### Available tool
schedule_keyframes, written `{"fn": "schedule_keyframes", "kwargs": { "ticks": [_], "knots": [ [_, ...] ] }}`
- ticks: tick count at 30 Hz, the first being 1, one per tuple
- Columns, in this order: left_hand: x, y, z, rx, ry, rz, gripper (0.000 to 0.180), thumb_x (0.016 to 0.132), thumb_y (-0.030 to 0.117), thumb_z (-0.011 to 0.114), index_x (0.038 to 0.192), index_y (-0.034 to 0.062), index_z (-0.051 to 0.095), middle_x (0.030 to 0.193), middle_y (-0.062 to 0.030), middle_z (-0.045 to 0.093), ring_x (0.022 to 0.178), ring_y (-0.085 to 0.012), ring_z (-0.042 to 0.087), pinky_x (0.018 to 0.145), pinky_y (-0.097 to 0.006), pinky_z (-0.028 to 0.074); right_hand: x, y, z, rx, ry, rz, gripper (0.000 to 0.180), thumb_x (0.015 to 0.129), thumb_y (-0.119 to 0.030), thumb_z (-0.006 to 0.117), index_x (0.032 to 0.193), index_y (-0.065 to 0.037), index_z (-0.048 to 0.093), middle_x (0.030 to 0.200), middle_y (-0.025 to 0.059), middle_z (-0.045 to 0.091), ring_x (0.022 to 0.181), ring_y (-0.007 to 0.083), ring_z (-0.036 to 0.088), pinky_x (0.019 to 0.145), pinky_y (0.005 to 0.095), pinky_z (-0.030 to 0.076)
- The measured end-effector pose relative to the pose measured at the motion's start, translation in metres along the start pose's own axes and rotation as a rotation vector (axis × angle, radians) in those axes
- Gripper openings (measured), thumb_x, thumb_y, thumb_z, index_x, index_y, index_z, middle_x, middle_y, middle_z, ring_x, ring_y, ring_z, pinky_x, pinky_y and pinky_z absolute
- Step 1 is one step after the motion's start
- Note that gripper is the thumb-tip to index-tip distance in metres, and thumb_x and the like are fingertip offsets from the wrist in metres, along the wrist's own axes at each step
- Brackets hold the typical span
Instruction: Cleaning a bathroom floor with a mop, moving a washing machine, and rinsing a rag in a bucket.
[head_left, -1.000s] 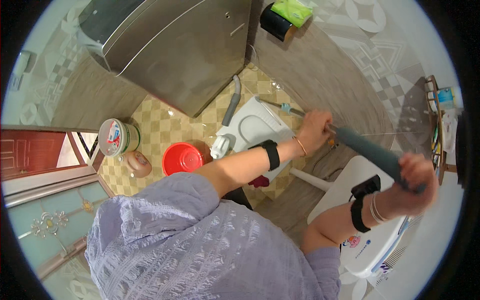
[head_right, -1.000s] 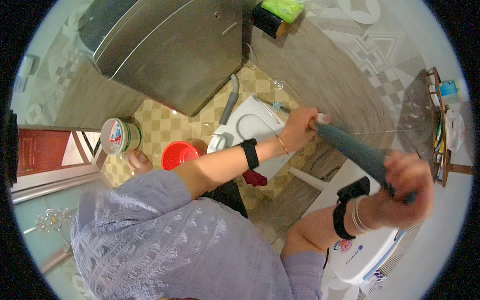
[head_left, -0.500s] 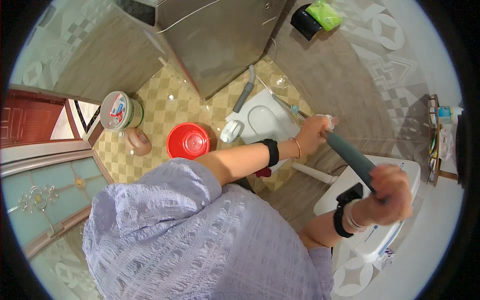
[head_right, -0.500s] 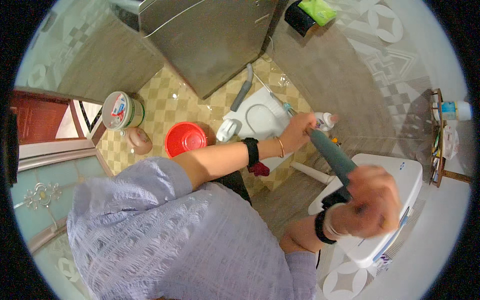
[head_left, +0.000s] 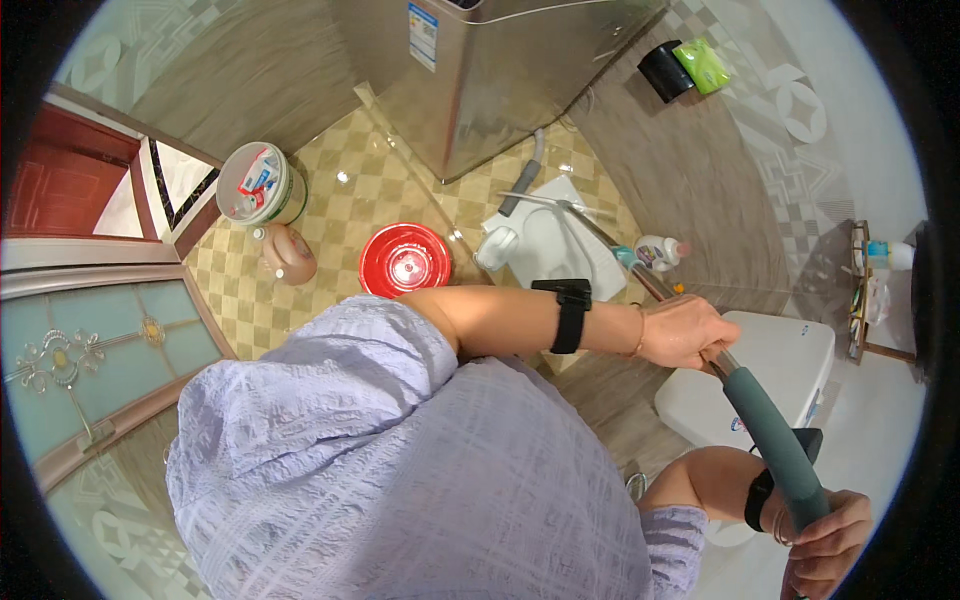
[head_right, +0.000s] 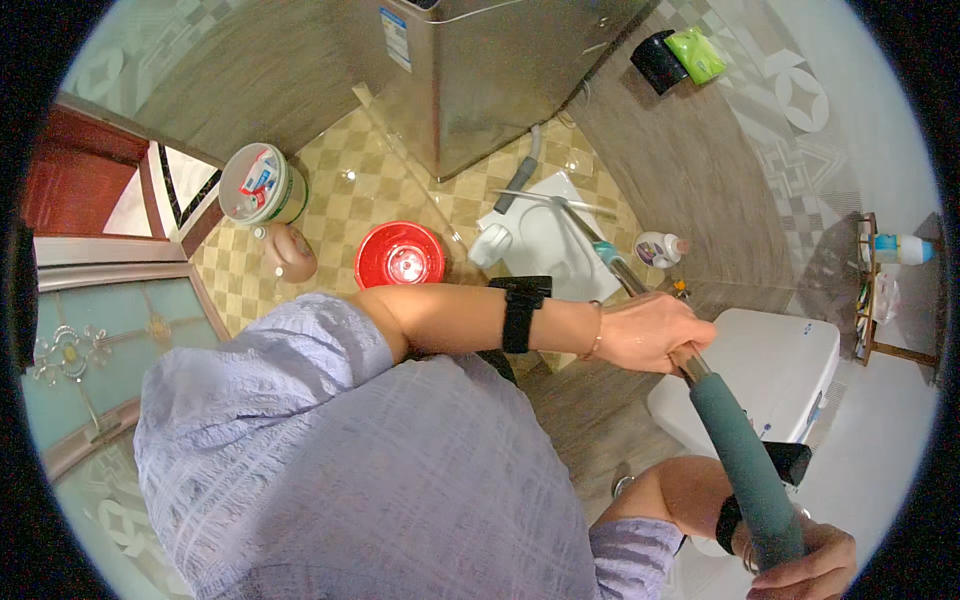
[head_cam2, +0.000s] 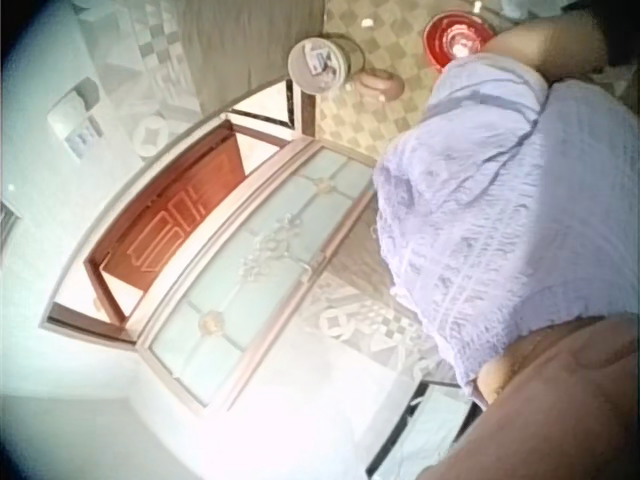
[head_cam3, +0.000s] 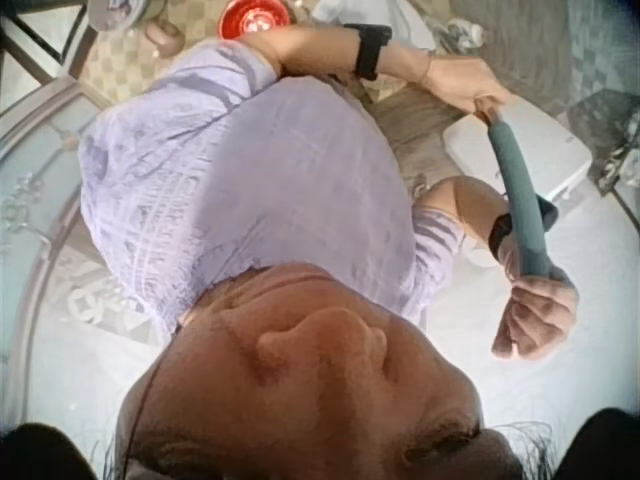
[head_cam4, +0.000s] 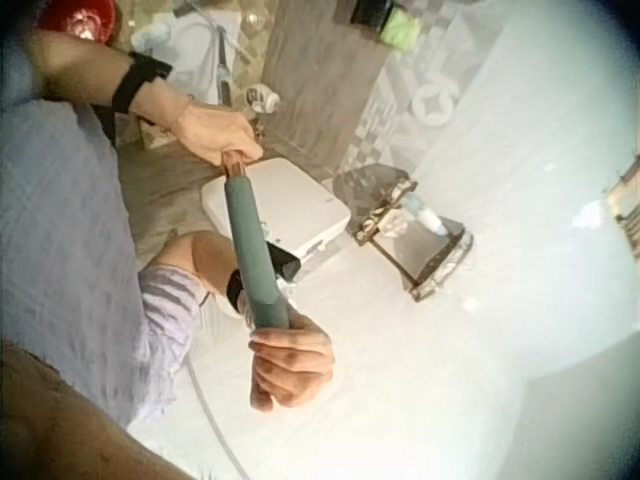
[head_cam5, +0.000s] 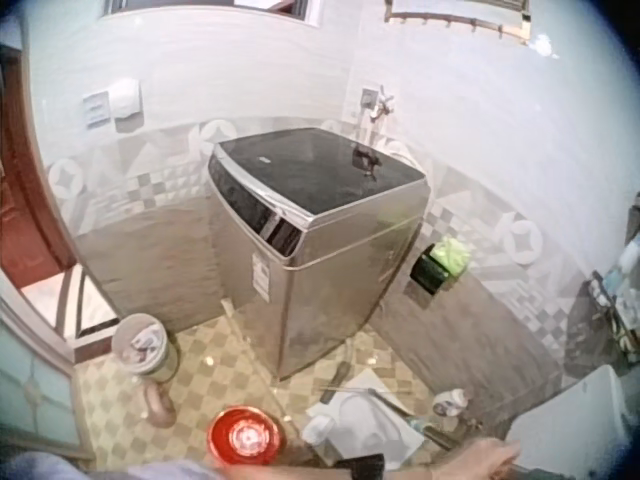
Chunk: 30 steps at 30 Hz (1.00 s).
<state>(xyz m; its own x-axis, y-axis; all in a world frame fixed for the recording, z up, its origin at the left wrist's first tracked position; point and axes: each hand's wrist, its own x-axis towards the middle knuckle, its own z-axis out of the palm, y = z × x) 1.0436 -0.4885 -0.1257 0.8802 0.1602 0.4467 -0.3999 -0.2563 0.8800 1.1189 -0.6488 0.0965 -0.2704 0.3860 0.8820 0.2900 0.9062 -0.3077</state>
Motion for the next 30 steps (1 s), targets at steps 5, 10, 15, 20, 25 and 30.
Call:
{"fn": "schedule_keyframes", "kwargs": {
  "ticks": [5,10,15,20,25,30],
  "knots": [
    [-0.049,-0.010,-0.014,0.289,0.514,0.126,0.018,0.066,0.005,0.060,0.074,0.0077,0.044,0.066,-0.0087,0.050,0.068,-0.0283,0.052,0.061,-0.037,0.036,0.009,0.035,0.028,0.425,-0.066,-0.056,0.021,0.068,-0.028,0.071,0.055,-0.021,0.056,0.056,-0.0101,0.053,0.047,-0.0010,0.051,0.050,0.0114,0.039],
    [-0.091,-0.025,-0.046,0.432,0.675,0.012,0.016,0.068,0.007,0.060,0.075,0.0089,0.045,0.064,-0.0066,0.050,0.067,-0.0266,0.052,0.061,-0.037,0.034,-0.003,0.067,0.079,0.074,0.126,0.236,0.029,0.072,-0.026,0.060,0.054,-0.018,0.038,0.057,-0.0053,0.045,0.048,0.0068,0.043,0.050,0.0213,0.038],
    [-0.101,-0.075,-0.057,0.444,0.718,-0.088,0.016,0.070,0.007,0.060,0.076,0.0089,0.045,0.063,-0.0061,0.051,0.066,-0.0273,0.053,0.062,-0.038,0.034,-0.026,0.103,0.107,0.086,0.253,0.422,0.025,0.074,-0.013,0.047,0.054,-0.010,0.034,0.055,0.0021,0.037,0.047,0.0112,0.036,0.048,0.0263,0.035],
    [-0.082,-0.100,-0.042,0.413,0.567,-0.139,0.016,0.070,0.008,0.061,0.077,0.0094,0.047,0.065,-0.0077,0.053,0.067,-0.0292,0.055,0.062,-0.039,0.034,-0.047,0.108,0.091,-0.028,0.457,0.454,0.026,0.078,-0.011,0.040,0.054,-0.008,0.032,0.054,0.0041,0.030,0.047,0.0125,0.031,0.049,0.0274,0.030],
    [-0.056,-0.095,-0.024,0.373,0.517,-0.142,0.020,0.068,0.006,0.063,0.080,0.0096,0.049,0.067,-0.0077,0.055,0.071,-0.0284,0.056,0.066,-0.037,0.033,-0.049,0.090,0.070,-0.098,0.522,0.525,0.024,0.079,-0.011,0.040,0.056,-0.007,0.031,0.055,0.0044,0.030,0.047,0.0131,0.031,0.048,0.0279,0.029],
    [-0.048,-0.083,-0.021,0.364,0.449,-0.123,0.023,0.070,0.007,0.059,0.090,0.0128,0.052,0.071,-0.0055,0.056,0.073,-0.0259,0.057,0.069,-0.036,0.034,-0.040,0.085,0.063,-0.079,0.481,0.382,0.025,0.078,-0.013,0.041,0.055,-0.009,0.031,0.054,0.0033,0.030,0.046,0.0122,0.030,0.047,0.0267,0.029]
  ]
}}
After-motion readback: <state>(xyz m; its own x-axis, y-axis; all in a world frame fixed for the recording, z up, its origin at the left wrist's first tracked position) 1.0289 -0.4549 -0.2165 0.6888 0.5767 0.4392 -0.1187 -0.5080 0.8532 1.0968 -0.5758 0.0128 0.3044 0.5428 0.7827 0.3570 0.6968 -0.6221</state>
